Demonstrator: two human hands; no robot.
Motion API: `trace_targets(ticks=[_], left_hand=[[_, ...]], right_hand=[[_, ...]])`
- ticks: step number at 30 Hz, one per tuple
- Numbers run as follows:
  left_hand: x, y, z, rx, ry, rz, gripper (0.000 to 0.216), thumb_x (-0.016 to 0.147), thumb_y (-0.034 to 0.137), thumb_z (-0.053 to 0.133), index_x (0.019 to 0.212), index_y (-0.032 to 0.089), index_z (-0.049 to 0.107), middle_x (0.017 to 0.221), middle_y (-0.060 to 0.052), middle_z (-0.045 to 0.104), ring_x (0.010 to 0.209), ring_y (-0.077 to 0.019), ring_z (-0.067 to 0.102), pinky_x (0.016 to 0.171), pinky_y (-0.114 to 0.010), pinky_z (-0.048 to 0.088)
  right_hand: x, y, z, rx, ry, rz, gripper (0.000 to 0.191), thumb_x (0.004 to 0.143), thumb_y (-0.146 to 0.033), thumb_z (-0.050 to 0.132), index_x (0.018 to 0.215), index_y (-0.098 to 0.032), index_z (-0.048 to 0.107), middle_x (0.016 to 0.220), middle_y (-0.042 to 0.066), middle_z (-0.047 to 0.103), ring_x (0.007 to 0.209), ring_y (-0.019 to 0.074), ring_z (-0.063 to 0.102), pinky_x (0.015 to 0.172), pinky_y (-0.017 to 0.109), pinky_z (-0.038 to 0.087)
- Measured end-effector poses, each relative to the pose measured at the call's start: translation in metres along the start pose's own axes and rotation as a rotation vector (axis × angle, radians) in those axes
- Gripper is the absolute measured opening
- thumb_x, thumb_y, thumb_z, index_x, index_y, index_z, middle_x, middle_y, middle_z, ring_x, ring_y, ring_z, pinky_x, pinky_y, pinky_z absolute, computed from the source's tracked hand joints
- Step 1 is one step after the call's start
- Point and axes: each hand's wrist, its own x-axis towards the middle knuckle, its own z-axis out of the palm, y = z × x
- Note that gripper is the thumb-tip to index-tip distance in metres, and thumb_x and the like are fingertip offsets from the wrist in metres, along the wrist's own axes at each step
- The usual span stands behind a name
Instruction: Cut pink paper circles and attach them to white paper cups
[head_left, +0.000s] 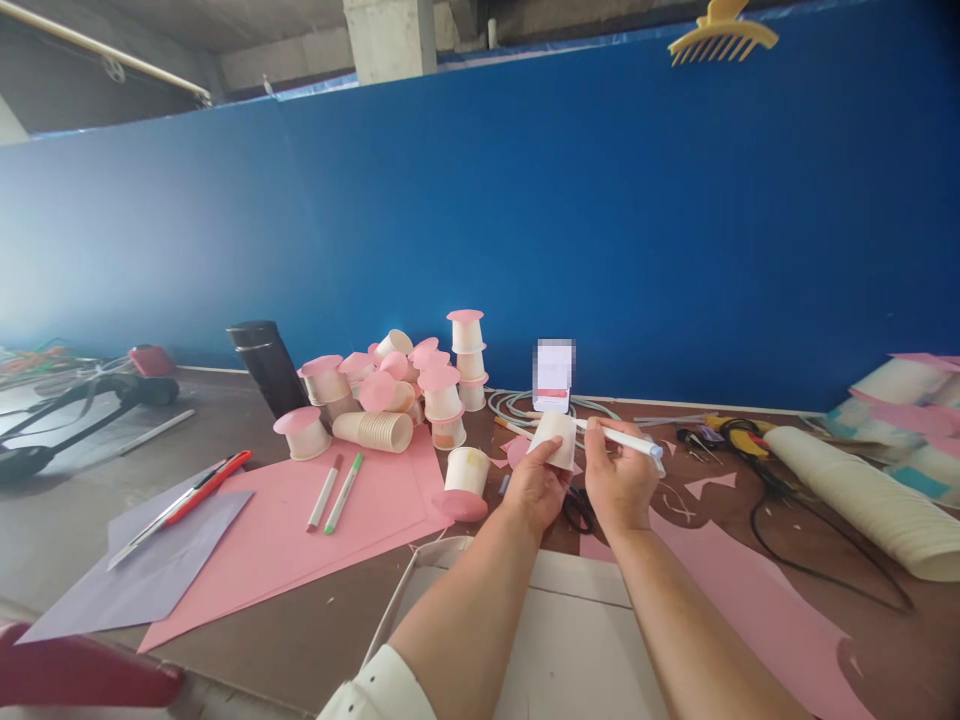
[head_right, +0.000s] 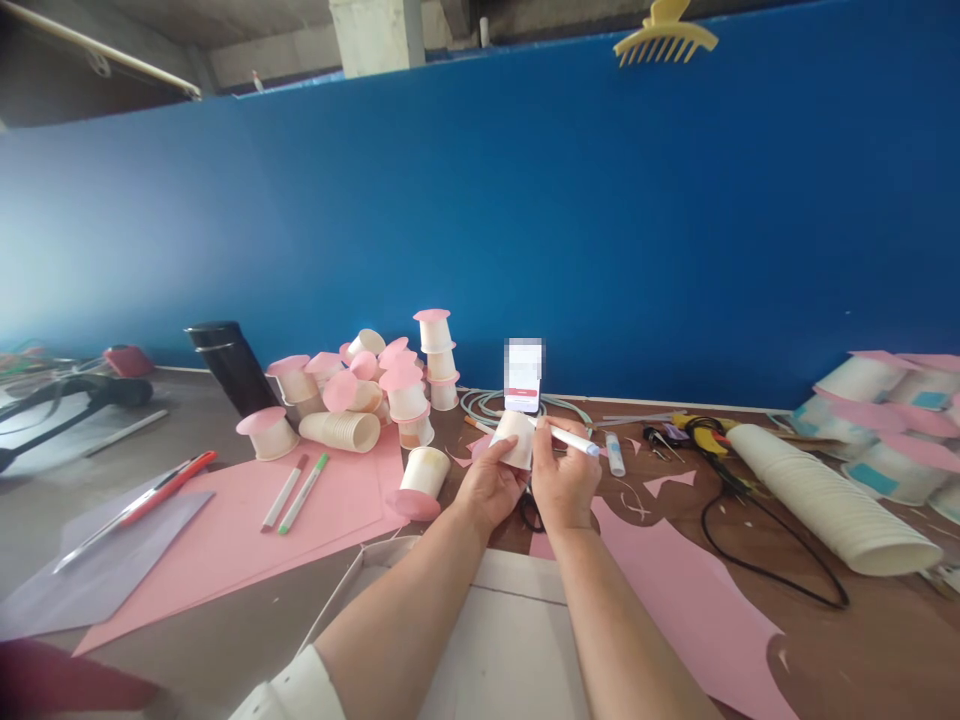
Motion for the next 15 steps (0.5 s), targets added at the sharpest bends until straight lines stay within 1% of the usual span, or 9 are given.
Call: trace_targets(ticks=[3, 15], left_hand=[[-0.0018, 0.0009, 0.001, 0.004, 0.001, -0.015, 0.025, 0.071, 0.009, 0.066, 0.097, 0.012, 0.064, 0.095, -0.008, 0.07, 0.079, -0.0142, 0.066, 0.067, -0.021, 0.054], [-0.0045, 0.0009, 0.0013, 0.022, -0.031, -0.037, 0.025, 0.072, 0.01, 0.066, 0.096, 0.013, 0.064, 0.097, -0.009, 0.07, 0.08, -0.0148, 0.066, 0.069, -0.021, 0.054]], right_hand=[[-0.0003, 0.0003, 0.0004, 0.001, 0.002, -0.021, 0.03, 0.085, -0.042, 0.051, 0.083, -0.017, 0.067, 0.079, 0.009, 0.07, 0.072, 0.0214, 0.062, 0.068, 0.031, 0.046], [0.0002, 0.0005, 0.0006, -0.008, 0.006, -0.033, 0.025, 0.084, -0.039, 0.054, 0.083, -0.017, 0.067, 0.076, 0.008, 0.07, 0.07, 0.0205, 0.063, 0.067, 0.029, 0.046]])
